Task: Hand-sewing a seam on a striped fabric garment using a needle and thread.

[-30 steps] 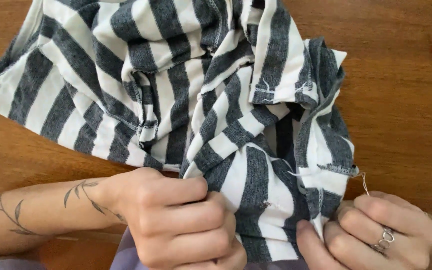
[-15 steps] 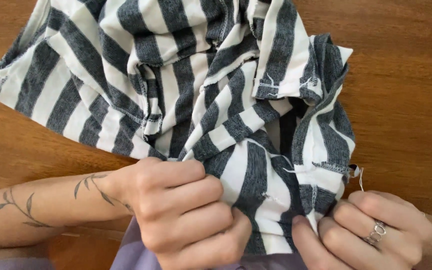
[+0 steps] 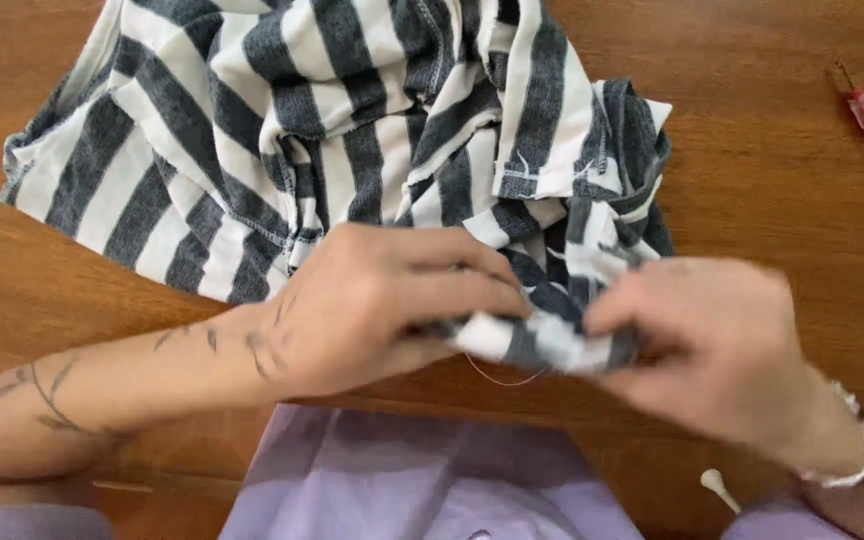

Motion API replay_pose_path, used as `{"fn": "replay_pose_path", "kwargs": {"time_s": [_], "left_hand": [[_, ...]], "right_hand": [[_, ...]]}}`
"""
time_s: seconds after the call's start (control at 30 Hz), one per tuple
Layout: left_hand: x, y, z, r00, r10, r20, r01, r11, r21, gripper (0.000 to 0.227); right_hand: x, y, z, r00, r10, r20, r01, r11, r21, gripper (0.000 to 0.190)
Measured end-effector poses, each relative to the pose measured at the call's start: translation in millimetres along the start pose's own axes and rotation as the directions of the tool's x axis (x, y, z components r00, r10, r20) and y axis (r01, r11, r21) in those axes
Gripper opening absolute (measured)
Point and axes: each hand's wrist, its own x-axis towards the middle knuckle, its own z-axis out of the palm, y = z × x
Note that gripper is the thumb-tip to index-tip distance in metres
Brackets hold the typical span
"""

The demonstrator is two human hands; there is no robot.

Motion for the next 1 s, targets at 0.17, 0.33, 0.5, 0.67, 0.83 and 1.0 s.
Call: {"fn": "replay_pose_path", "kwargs": {"time_s": [0.17,0.33,0.5,0.67,0.83,1.0], "left_hand": [[9,-2,-9,0.875,-0.426,0.231,0.474,0.651,-0.593,0.023],[13,-7,-15,0.821,-0.487,0.299,0.549,0.527,-0.648,0.018],[23,-16,-18,0.767,-0.505,0.396,0.603,0.355,-0.714,0.025],[27,-32,-13,0.769,-0.409,0.491,0.601,0.201,-0.774,0.028],[38,-41,-10,0.718,-0.393,0.574,0.632,0.024,-0.774,0.016],[37,-47,-9,0.709,-0.359,0.608,0.607,-0.13,-0.784,0.019]], "right_hand": [[30,9,-17,0.752,0.518,0.407,-0.629,0.382,0.677,0.024],[27,26,-14,0.746,0.329,0.578,-0.632,0.077,0.771,0.025],[27,34,-5,0.805,0.402,0.437,-0.539,0.187,0.821,0.021],[37,24,-4,0.795,0.532,0.292,-0.598,0.606,0.524,0.018],[34,19,-10,0.822,0.563,0.093,-0.554,0.749,0.363,0.019],[24,1,-16,0.738,0.647,-0.192,-0.467,0.695,0.546,0.026]]}}
